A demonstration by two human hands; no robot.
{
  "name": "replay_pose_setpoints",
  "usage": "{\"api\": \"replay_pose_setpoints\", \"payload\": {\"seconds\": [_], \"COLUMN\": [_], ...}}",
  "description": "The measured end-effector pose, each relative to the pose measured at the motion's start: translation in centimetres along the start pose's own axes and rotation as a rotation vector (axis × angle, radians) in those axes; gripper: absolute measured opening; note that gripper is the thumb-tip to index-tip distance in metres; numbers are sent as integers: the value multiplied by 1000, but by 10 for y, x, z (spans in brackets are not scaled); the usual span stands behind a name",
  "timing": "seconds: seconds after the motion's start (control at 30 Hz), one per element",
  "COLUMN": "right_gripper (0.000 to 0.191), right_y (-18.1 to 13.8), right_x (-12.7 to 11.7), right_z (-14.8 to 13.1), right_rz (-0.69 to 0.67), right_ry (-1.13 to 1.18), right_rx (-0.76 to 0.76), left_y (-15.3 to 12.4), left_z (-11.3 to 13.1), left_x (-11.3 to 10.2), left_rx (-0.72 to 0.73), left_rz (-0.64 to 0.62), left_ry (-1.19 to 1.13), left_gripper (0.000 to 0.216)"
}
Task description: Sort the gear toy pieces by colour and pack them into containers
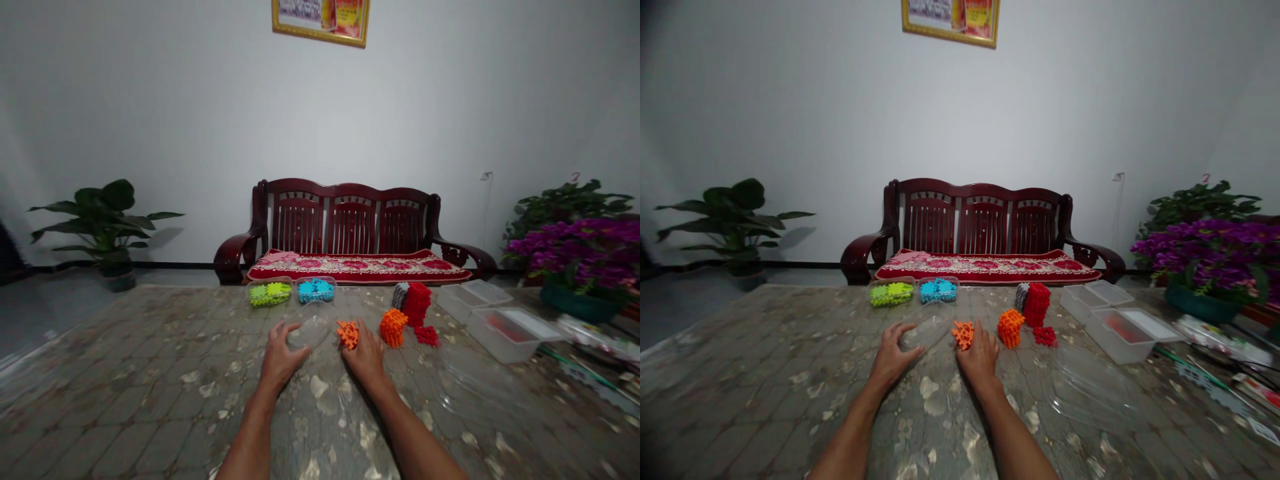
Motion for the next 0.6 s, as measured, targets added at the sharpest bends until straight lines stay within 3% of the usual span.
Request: {"api": "replay_pose_setpoints", "payload": {"seconds": [0.3, 0.6], "right_gripper": [70, 68], "right_y": [-27, -34], "right_x": [-26, -50], "right_z": [36, 75], "right_rz": [-28, -11], "right_ry": [9, 79], "right_rx": [-152, -177], "left_y": [-16, -28], "left_z": [-1, 18], "left_x": [-12, -16], "left_rx": [-6, 5], "left_rz": [-28, -241], "left_ry": [-54, -194], "left_gripper": [56, 59]}}
Point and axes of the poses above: each hand's wrist, its own y-axis towards the middle knuckle, its own x-axis out of the palm, z = x × y, the point moved 6 cm from there along y, towards the middle knuckle, and after that the axes turned 2 degrees about -x, right-handed, at the moved point
